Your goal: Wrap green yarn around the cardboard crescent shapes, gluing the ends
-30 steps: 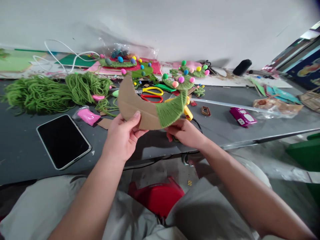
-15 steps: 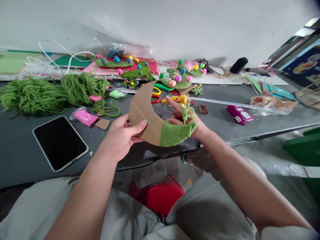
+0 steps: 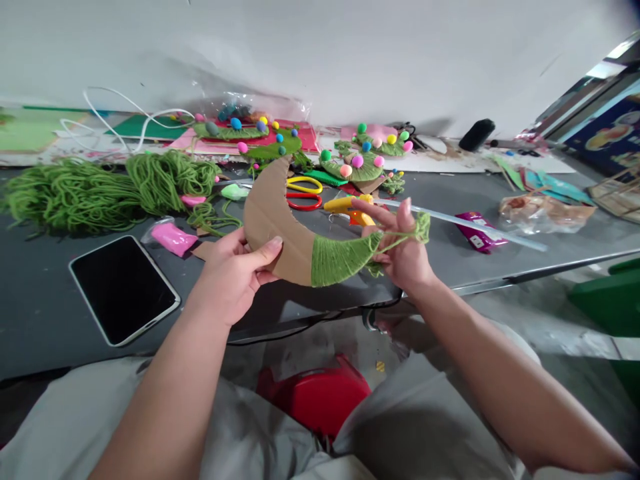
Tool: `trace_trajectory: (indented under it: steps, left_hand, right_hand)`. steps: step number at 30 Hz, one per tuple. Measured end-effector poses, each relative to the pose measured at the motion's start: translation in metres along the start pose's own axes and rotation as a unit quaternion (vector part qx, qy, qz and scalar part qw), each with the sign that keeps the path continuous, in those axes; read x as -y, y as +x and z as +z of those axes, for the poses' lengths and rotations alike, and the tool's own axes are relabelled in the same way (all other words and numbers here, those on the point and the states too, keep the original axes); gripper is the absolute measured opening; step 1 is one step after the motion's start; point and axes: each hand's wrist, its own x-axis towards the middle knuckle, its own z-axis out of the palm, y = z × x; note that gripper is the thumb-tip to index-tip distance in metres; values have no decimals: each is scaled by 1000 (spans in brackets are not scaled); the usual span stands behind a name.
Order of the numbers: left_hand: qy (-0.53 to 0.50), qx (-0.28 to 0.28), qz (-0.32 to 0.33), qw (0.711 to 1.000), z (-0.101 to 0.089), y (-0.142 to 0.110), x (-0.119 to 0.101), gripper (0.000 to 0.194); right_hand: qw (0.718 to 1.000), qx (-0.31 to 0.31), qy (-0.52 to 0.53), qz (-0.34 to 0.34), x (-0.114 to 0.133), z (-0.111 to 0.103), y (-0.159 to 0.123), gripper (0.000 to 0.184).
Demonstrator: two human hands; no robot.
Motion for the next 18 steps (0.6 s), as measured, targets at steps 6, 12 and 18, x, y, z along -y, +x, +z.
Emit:
trace_trajectory:
  steps: [6, 12, 18]
  left_hand:
    - [0, -6, 1, 1000, 0, 0, -1, 29]
    - [-6, -20, 8, 1000, -1, 0, -2, 31]
    - [-4, -19, 14, 1000, 0, 0, -1, 33]
  right_hand:
    - [999, 20, -45, 20, 5, 1, -7, 95]
    - [992, 15, 118, 33, -1, -1, -13, 95]
    - [953, 84, 274, 96, -11, -2, -20, 80]
